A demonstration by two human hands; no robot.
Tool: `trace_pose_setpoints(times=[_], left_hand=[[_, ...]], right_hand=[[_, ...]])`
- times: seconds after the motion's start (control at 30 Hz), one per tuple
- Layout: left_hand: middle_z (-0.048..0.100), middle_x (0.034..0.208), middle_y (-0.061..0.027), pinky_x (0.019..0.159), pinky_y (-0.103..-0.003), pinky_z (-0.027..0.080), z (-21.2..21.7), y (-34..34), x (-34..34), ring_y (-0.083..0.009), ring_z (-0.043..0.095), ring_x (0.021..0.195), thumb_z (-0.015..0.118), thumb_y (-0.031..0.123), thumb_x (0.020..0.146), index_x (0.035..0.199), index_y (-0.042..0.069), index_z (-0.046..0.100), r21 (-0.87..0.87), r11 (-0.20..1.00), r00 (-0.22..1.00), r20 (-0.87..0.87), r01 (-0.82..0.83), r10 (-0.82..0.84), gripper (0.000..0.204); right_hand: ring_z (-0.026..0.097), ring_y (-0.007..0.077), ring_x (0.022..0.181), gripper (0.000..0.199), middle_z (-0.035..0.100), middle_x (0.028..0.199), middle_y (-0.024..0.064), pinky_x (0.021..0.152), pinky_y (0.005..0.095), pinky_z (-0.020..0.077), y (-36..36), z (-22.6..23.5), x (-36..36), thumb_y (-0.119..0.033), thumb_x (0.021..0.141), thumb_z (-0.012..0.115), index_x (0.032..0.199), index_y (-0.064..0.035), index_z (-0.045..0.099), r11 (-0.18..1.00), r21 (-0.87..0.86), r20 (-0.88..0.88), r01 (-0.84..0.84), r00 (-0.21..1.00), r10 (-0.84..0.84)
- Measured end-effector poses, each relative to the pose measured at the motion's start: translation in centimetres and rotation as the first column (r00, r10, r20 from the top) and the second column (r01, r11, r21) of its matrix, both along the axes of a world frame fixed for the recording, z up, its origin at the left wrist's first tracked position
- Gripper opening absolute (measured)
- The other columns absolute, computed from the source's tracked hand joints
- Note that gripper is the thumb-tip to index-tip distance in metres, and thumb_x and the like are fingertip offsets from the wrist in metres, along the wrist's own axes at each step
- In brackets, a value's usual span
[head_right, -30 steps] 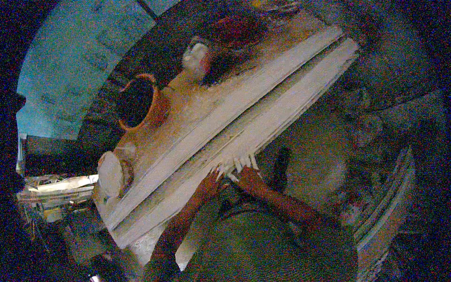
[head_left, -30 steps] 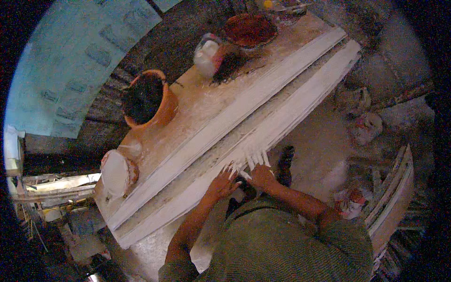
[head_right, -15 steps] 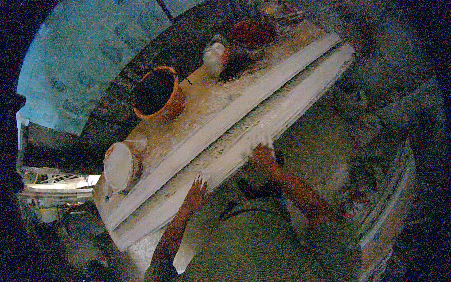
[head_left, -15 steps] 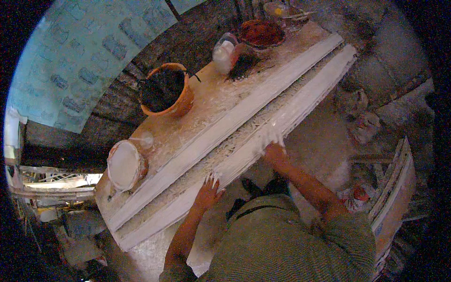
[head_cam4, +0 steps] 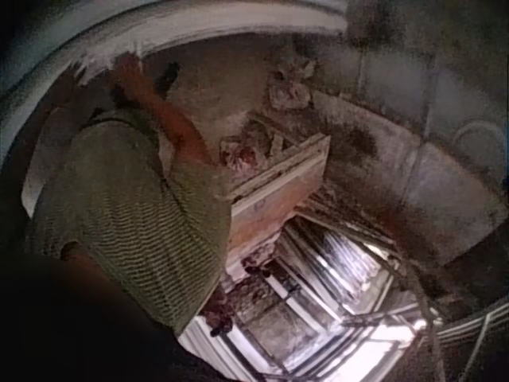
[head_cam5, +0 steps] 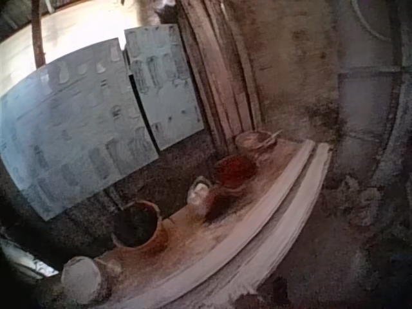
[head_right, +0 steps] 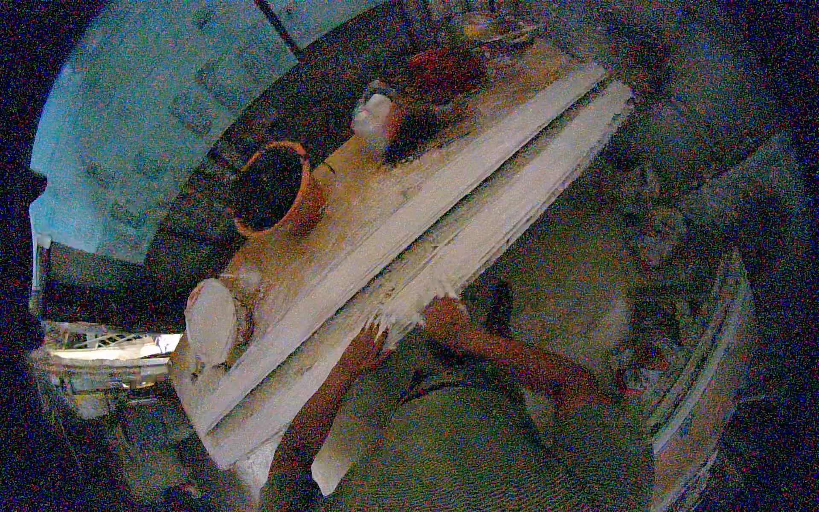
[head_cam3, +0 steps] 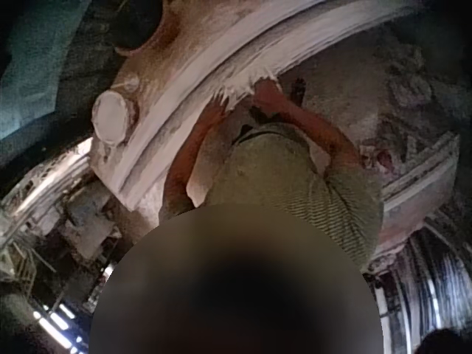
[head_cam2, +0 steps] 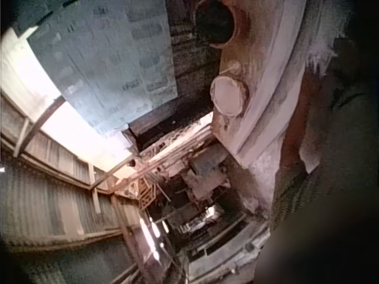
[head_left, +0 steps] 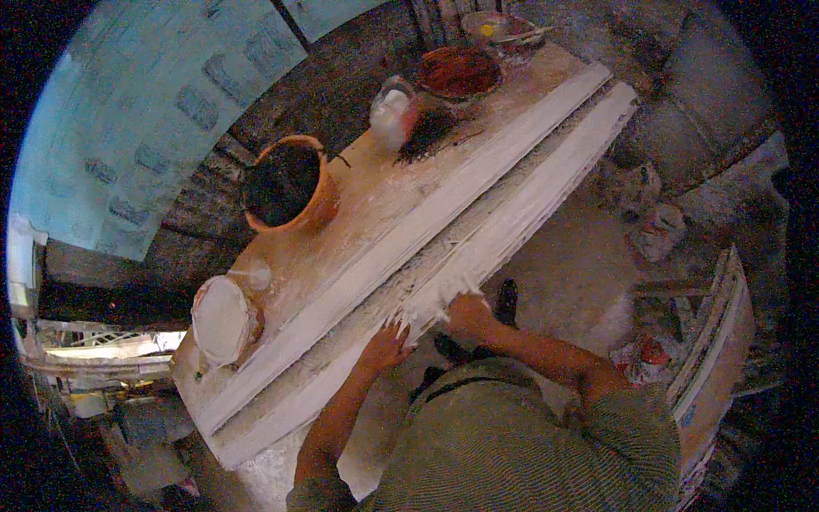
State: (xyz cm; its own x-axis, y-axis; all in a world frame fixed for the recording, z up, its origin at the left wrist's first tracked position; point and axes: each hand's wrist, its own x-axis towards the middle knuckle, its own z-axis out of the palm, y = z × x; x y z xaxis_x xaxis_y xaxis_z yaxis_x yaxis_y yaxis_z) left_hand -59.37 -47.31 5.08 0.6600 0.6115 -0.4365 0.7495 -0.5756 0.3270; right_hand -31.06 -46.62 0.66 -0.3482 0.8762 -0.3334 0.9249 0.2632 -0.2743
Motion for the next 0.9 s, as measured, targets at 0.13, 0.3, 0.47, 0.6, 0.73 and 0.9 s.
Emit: trace_pose_setpoints(times=[0.13,0.3,0.47,0.6,0.73,0.9], left_hand=[[0.039,0.152,-0.0319,0.123,-0.051,0.023,-0.6,2.1,2.6,-0.0452,0.03,0.147,0.046,0.052,0.101,0.145,-0.004,0.045,0.005,0.999,0.999,0.028,0.036,-0.036,0.071],[0.038,0.151,-0.0333,0.122,-0.051,0.025,-1.7,5.7,7.6,-0.0471,0.032,0.145,0.046,0.052,0.101,0.145,-0.004,0.044,0.09,0.985,0.98,0.118,0.149,-0.159,0.071],[0.034,0.153,-0.0349,0.121,-0.049,0.027,-2.6,10.0,14.5,-0.0477,0.03,0.146,0.045,0.055,0.101,0.149,-0.003,0.039,-0.021,0.994,0.994,-0.011,0.108,-0.109,0.076],[0.03,0.155,-0.0351,0.121,-0.049,0.027,-4.6,13.1,21.0,-0.0464,0.03,0.147,0.044,0.058,0.1,0.15,-0.002,0.039,0.042,0.991,0.987,0.097,0.124,-0.128,0.078],[0.03,0.157,-0.0316,0.121,-0.049,0.028,-4.4,14.2,24.7,-0.0444,0.031,0.147,0.043,0.059,0.101,0.148,-0.002,0.042,0.006,0.989,0.982,0.121,0.147,-0.147,0.076],[0.035,0.156,-0.0274,0.121,-0.049,0.028,-4.0,12.8,23.0,-0.0427,0.032,0.146,0.04,0.059,0.102,0.145,-0.001,0.047,-0.012,0.974,0.954,0.201,0.227,-0.22,0.074]], right_hand=[[0.066,0.0438,0.096,0.058,0.069,0.096,0.0276,0.089,0.0565,0.0511,0.1,0.3,-2.1,-0.048,0.095,0.051,0.094,0.0068,0.071,0.999,0.043,-0.323,0.012,0.946,0.002],[0.06,0.0491,0.114,0.062,0.063,0.118,0.0343,0.102,0.0566,0.0452,5.1,-0.2,-1.2,-0.047,0.096,0.051,0.107,0.0111,0.068,0.925,-0.052,-0.221,0.377,0.899,-0.379],[0.052,0.0492,0.128,0.062,0.056,0.135,0.0342,0.11,0.0613,0.0375,10.5,-1.6,10.0,-0.046,0.1,0.046,0.114,0.01,0.068,0.813,-0.065,-0.212,0.579,0.788,-0.578],[0.057,0.0497,0.117,0.049,0.063,0.123,0.0283,0.104,0.0635,0.0416,16.8,-3.1,23.0,-0.042,0.098,0.051,0.113,0.0007,0.069,0.776,0.168,-0.067,0.608,0.792,-0.606],[0.063,0.0462,0.103,0.042,0.067,0.112,0.0251,0.092,0.0621,0.0489,20.1,-2.6,31.9,-0.037,0.1,0.05,0.11,0.0002,0.068,0.724,0.286,-0.085,0.627,0.77,-0.633],[0.065,0.048,0.098,0.047,0.066,0.11,0.0306,0.09,0.0546,0.0527,19.1,-0.6,29.5,-0.04,0.097,0.055,0.106,0.0051,0.067,0.744,0.22,-0.05,0.631,0.769,-0.637]])
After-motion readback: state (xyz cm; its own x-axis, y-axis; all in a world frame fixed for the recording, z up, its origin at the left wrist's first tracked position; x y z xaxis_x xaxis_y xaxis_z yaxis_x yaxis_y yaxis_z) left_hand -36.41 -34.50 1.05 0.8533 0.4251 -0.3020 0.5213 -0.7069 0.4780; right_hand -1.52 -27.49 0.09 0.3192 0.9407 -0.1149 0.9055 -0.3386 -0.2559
